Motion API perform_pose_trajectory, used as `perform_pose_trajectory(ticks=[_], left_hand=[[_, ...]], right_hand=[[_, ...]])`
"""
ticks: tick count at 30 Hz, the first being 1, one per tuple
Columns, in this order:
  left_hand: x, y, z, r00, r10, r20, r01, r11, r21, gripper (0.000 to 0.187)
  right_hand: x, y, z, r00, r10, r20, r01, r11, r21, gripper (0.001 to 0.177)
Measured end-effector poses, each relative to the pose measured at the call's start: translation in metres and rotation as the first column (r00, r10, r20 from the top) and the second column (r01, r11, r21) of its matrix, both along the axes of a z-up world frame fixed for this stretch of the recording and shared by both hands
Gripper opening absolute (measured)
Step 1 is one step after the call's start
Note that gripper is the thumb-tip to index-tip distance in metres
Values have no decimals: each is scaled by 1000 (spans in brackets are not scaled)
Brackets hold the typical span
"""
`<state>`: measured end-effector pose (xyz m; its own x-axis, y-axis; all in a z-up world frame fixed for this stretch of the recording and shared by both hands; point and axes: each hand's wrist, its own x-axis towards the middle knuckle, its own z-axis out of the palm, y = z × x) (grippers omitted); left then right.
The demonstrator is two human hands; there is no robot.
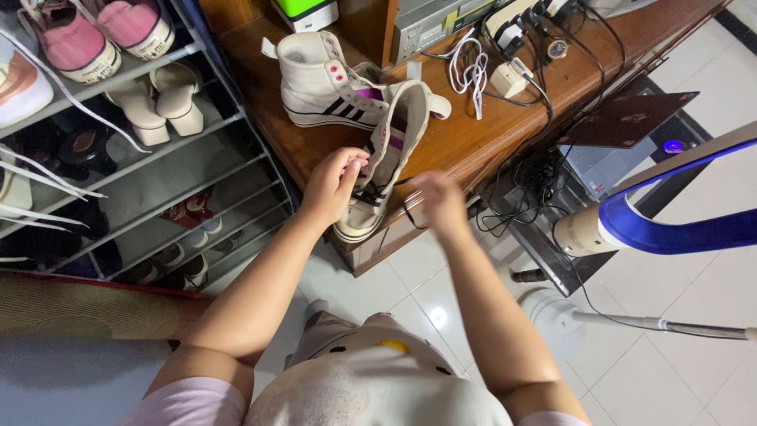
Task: The person re-laces a single white high-top sneaker with black laces on a wooden cabinet. They thread the laces through the eyelets from the bottom up, pull them taut, and finish by tying a knot at the top.
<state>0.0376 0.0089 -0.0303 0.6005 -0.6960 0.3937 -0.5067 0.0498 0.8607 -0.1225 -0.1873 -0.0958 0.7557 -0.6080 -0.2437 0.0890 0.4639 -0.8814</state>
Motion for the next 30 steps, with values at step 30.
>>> perform_pose_trajectory(ticks=[30], left_hand=[[76,3,19,877,-426,222,434,901,12,13]], right_hand=[[-11,74,43,763,-611,-209,51,380,-924,42]])
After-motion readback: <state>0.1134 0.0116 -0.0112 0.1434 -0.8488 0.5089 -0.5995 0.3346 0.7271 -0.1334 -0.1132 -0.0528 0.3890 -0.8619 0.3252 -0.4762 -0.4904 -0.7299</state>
